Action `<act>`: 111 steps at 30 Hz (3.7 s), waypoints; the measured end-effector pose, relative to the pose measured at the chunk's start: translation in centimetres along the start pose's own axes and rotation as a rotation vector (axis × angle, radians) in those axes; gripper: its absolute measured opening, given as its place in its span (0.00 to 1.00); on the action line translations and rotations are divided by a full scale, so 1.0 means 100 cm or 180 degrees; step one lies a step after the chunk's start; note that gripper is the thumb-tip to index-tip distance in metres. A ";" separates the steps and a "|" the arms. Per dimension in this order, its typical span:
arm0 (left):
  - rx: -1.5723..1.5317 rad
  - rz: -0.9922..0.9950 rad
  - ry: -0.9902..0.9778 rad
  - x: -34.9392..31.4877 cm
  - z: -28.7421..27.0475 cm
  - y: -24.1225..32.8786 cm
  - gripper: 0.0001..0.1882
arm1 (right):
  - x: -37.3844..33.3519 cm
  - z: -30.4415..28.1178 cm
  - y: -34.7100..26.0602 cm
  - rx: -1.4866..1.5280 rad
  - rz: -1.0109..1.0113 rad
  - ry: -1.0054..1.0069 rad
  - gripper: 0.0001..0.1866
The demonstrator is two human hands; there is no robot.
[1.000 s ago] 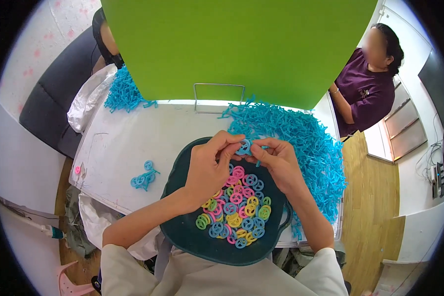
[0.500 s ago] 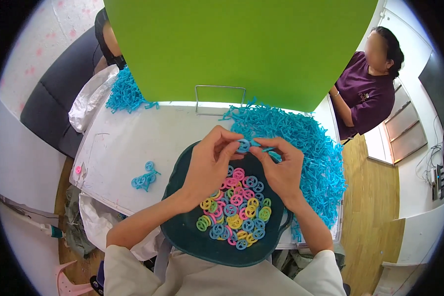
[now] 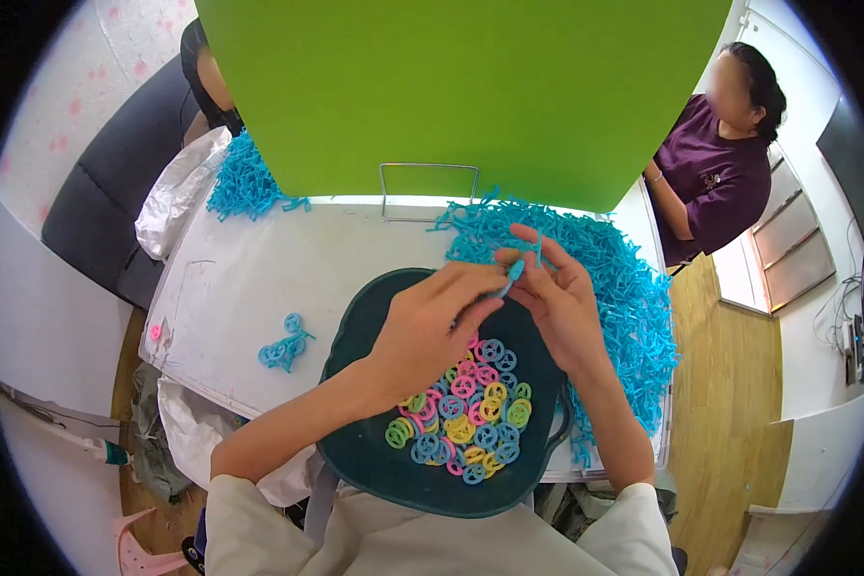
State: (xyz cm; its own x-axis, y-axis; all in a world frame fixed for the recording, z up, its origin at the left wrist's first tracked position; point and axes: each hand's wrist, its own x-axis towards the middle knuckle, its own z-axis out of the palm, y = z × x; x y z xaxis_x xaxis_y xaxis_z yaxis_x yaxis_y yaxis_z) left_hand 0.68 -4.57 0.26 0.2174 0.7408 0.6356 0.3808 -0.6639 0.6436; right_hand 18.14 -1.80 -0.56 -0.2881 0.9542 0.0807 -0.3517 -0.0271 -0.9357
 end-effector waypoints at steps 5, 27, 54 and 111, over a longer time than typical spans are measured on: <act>-0.0320 -0.0704 0.0435 0.026 -0.006 -0.020 0.09 | 0.000 -0.012 -0.015 0.0879 0.0109 0.0230 0.23; 0.1728 0.0575 -0.2753 -0.027 0.061 -0.031 0.15 | -0.001 -0.001 -0.015 -0.1282 -0.0183 0.0498 0.11; -0.1859 -0.2057 -0.0238 0.011 -0.001 -0.016 0.07 | -0.004 0.007 0.003 -0.1973 -0.0528 0.0248 0.10; -0.1671 -0.1756 0.0077 0.002 0.004 -0.012 0.09 | -0.010 0.015 0.012 -0.2388 -0.1017 0.0802 0.09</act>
State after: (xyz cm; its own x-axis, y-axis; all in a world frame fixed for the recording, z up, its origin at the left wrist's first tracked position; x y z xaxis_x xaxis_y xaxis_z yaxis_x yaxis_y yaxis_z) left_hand 0.61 -3.54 -0.56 0.0974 0.9809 0.1681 -0.0501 -0.1638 0.9852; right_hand 16.64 -3.26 -1.27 -0.0375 0.9226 0.3838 0.3262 0.3744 -0.8680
